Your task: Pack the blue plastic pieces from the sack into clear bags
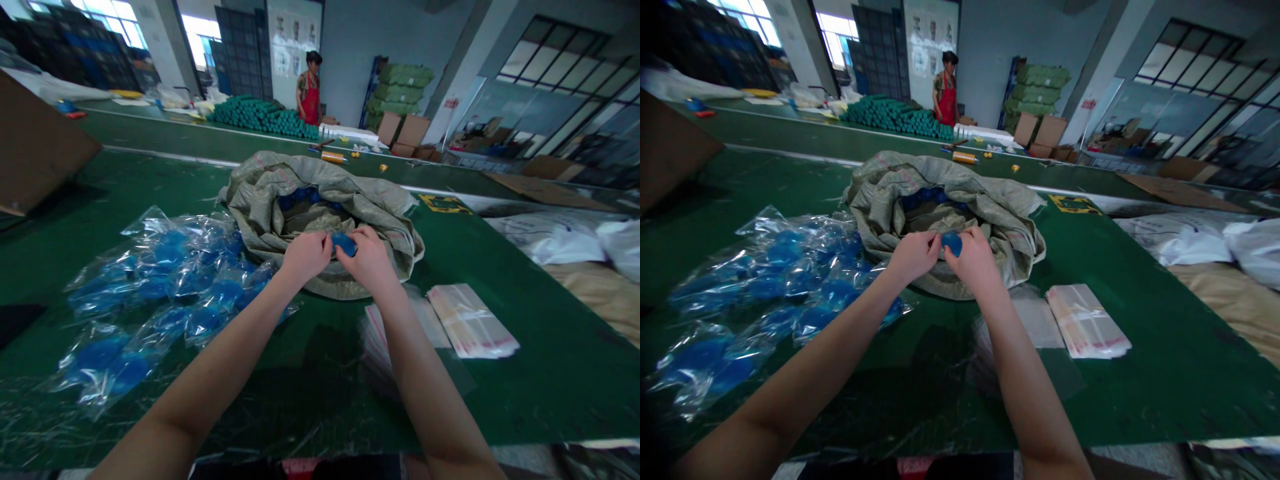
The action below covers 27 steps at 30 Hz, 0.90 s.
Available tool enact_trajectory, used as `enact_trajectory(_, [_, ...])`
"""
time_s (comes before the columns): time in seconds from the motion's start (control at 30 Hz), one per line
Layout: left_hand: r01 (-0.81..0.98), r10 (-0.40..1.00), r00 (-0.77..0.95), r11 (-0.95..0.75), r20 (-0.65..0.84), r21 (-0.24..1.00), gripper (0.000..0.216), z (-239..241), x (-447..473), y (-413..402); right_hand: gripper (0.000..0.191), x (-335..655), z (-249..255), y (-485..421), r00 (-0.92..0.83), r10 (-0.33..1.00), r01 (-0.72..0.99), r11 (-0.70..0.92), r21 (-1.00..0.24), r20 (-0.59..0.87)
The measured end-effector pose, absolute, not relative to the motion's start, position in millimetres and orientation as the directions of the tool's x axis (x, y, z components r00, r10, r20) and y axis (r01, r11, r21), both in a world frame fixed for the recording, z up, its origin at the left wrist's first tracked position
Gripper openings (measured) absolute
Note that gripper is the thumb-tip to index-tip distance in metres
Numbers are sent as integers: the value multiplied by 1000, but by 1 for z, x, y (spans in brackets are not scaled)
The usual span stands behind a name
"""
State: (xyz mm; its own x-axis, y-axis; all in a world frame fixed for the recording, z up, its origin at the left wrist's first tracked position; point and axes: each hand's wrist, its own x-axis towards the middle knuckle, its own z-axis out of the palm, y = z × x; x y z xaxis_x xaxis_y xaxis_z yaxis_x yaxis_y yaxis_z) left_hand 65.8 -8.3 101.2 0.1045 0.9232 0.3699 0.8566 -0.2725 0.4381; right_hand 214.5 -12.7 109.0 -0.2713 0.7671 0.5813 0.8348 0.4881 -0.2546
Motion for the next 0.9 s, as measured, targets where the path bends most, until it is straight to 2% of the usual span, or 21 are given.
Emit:
enact_trajectory(0.07, [831, 918, 80, -277, 389, 482, 43, 102, 68, -9, 21, 214, 109, -13, -264, 765, 831, 489, -264, 588])
enact_trajectory(0.13, [774, 927, 32, -260, 374, 577, 42, 102, 69, -8, 23, 213, 110, -13, -259, 759, 819, 500, -280, 598])
enact_trajectory(0.2, [651, 957, -32, -200, 289, 733, 39, 102, 68, -6, 25, 213, 112, -15, -253, 746, 795, 523, -307, 615])
enact_trajectory(0.27, [455, 986, -63, -108, 153, 884, 33, 101, 67, -3, 26, 214, 114, -15, -244, 736, 764, 547, -343, 631])
enact_trajectory(0.33, [277, 997, -57, -28, 45, 960, 28, 101, 67, -1, 25, 215, 116, -15, -236, 738, 741, 557, -374, 632])
enact_trajectory(0.47, [146, 998, -30, 54, -50, 988, 25, 104, 66, -1, 24, 217, 116, -13, -173, 801, 763, 477, -437, 573])
enact_trajectory(0.67, [149, 987, 24, 152, -157, 977, 26, 112, 64, -5, 27, 223, 121, -12, -106, 892, 757, 358, -547, 439])
enact_trajectory(0.73, [165, 983, 34, 172, -180, 971, 26, 111, 65, -4, 25, 225, 124, -13, -73, 907, 785, 308, -537, 414])
enact_trajectory(0.9, [245, 982, 67, 158, -179, 957, 29, 111, 75, 1, 20, 221, 131, -10, -24, 911, 896, 202, -396, 411])
